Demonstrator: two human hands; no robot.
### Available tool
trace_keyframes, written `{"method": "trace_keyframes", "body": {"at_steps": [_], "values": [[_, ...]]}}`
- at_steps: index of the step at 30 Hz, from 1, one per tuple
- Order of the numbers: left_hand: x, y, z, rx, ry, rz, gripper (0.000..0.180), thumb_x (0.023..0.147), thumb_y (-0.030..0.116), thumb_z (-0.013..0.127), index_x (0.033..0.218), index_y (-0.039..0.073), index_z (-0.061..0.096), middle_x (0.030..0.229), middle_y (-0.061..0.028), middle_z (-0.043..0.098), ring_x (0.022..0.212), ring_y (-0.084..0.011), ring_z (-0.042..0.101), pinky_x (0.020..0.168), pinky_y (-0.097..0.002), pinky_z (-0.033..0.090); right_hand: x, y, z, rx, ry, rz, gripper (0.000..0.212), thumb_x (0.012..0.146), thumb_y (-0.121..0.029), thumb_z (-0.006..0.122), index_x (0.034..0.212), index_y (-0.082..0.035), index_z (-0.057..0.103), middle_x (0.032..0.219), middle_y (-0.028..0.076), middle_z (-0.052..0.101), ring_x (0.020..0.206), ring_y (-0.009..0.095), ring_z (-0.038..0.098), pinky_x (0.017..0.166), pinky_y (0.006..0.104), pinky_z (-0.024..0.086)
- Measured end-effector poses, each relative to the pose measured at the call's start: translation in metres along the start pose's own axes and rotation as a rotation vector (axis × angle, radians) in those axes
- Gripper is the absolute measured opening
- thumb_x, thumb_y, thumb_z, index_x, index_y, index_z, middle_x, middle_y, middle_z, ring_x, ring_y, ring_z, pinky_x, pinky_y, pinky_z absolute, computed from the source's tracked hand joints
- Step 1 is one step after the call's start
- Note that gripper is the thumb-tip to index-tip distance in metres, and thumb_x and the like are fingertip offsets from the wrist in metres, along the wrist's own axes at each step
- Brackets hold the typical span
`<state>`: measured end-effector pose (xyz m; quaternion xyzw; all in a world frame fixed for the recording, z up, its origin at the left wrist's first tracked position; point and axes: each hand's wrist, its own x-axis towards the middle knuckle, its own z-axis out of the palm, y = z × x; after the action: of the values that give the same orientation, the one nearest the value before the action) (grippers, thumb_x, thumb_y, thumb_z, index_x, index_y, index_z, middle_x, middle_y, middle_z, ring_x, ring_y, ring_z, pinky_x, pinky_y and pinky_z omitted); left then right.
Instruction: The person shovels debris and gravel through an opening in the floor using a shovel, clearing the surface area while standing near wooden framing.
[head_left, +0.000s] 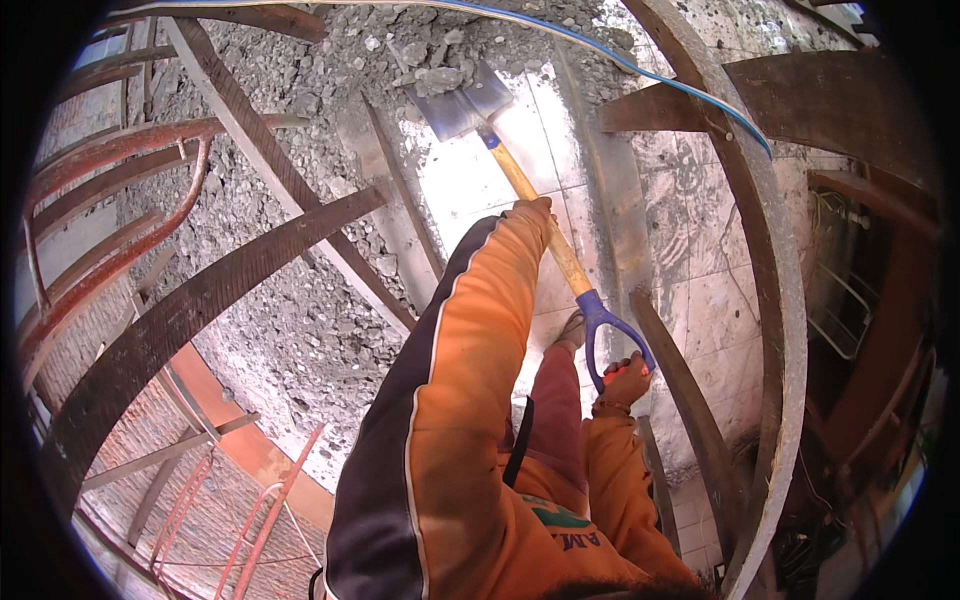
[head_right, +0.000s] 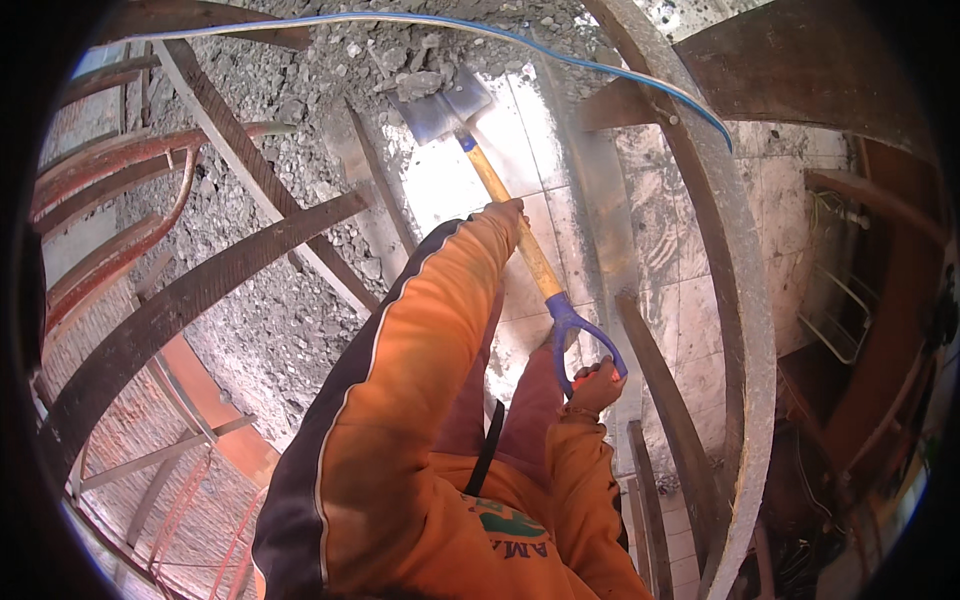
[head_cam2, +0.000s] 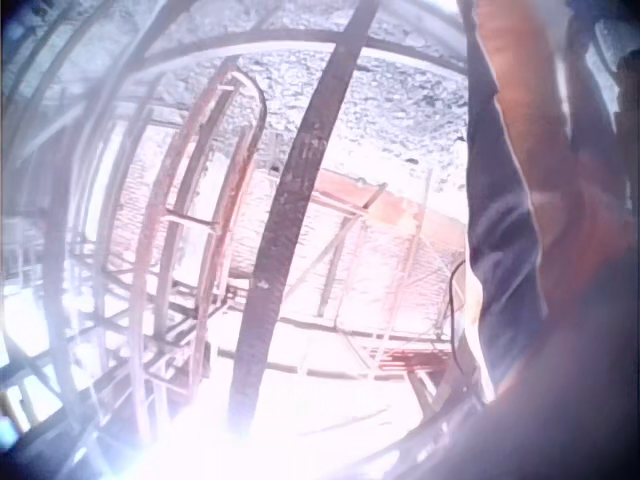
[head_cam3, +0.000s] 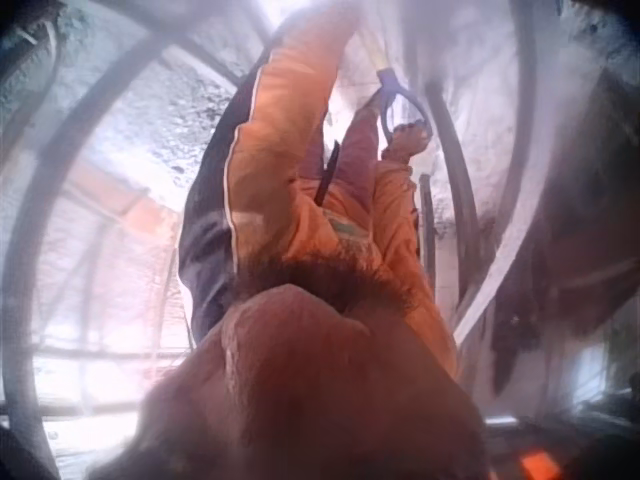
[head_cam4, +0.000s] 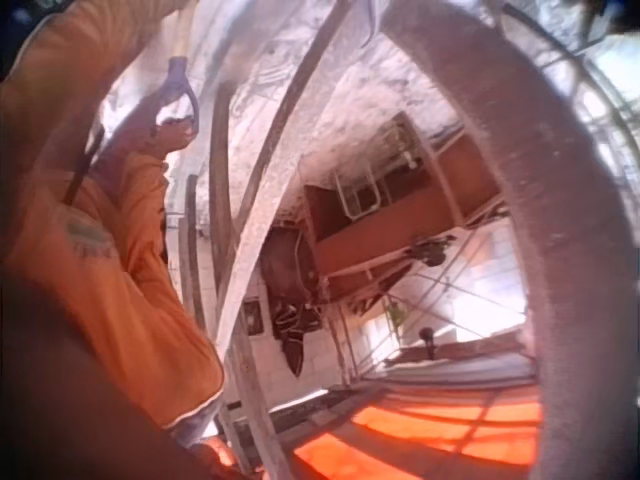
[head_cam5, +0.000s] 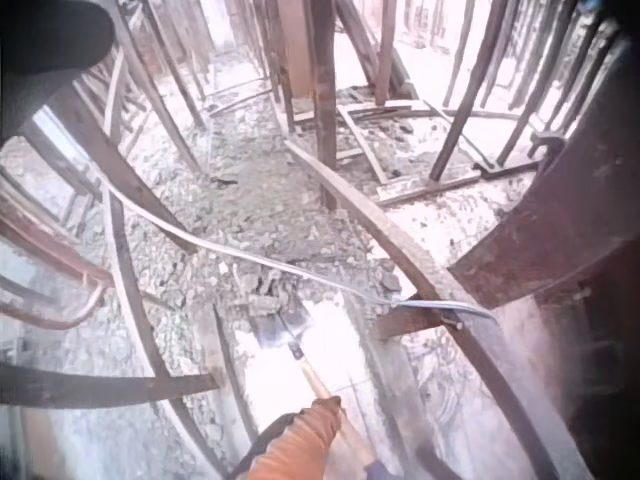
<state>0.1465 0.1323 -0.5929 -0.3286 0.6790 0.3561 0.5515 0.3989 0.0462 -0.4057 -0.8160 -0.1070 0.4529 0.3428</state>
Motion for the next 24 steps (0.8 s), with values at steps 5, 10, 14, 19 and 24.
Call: {"method": "trace_keyframes", "body": {"at_steps": [5,10,14,19,24], "values": [[-0.017,-0.036,-0.025,-0.032,-0.117,0.018,0.019,0.078,0.013,0.058,0.083,-0.004,0.050,0.061,-0.0102,0.053,0.048,-0.0200,0.050,0.043,-0.0349,0.041,-0.008,0.041,-0.032,0.035,0.011,0.019,0.016,0.080,-0.018,0.053,0.074,-0.007,0.042,0.056,0.002,0.040,0.042,0.012,0.037,0.035,0.0266,0.033],[-0.002,-0.048,-0.025,0.060,-0.041,0.040,0.020,0.078,0.008,0.058,0.090,-0.005,0.049,0.062,-0.0102,0.052,0.047,-0.0200,0.051,0.041,-0.0328,0.041,0.014,0.089,-0.059,-0.016,0.120,0.067,0.012,0.079,-0.016,0.052,0.071,-0.013,0.043,0.054,0.000,0.038,0.038,0.012,0.035,0.032,0.0266,0.032],[0.033,-0.071,-0.028,0.101,0.082,0.044,0.020,0.075,0.016,0.062,0.082,-0.001,0.053,0.058,-0.0080,0.053,0.048,-0.0214,0.051,0.041,-0.0352,0.039,0.018,0.070,-0.042,-0.050,0.046,0.071,0.018,0.079,-0.019,0.053,0.069,-0.009,0.041,0.052,0.001,0.038,0.038,0.012,0.035,0.033,0.0266,0.032],[-0.023,-0.087,-0.013,0.179,0.076,0.080,0.021,0.075,0.016,0.063,0.081,-0.001,0.053,0.060,-0.0093,0.055,0.049,-0.0222,0.052,0.043,-0.0361,0.040,0.014,0.060,-0.083,0.061,0.078,0.109,0.010,0.080,-0.013,0.050,0.074,-0.008,0.044,0.053,0.000,0.039,0.038,0.010,0.036,0.032,0.0245,0.032],[-0.053,-0.136,-0.013,0.176,0.028,0.062,0.021,0.078,0.014,0.060,0.085,-0.005,0.053,0.062,-0.0113,0.054,0.050,-0.0226,0.052,0.045,-0.0358,0.044,0.020,0.044,-0.157,0.027,0.032,0.051,0.011,0.079,-0.014,0.052,0.078,-0.006,0.044,0.054,0.002,0.039,0.038,0.011,0.036,0.032,0.0248,0.033]]}}
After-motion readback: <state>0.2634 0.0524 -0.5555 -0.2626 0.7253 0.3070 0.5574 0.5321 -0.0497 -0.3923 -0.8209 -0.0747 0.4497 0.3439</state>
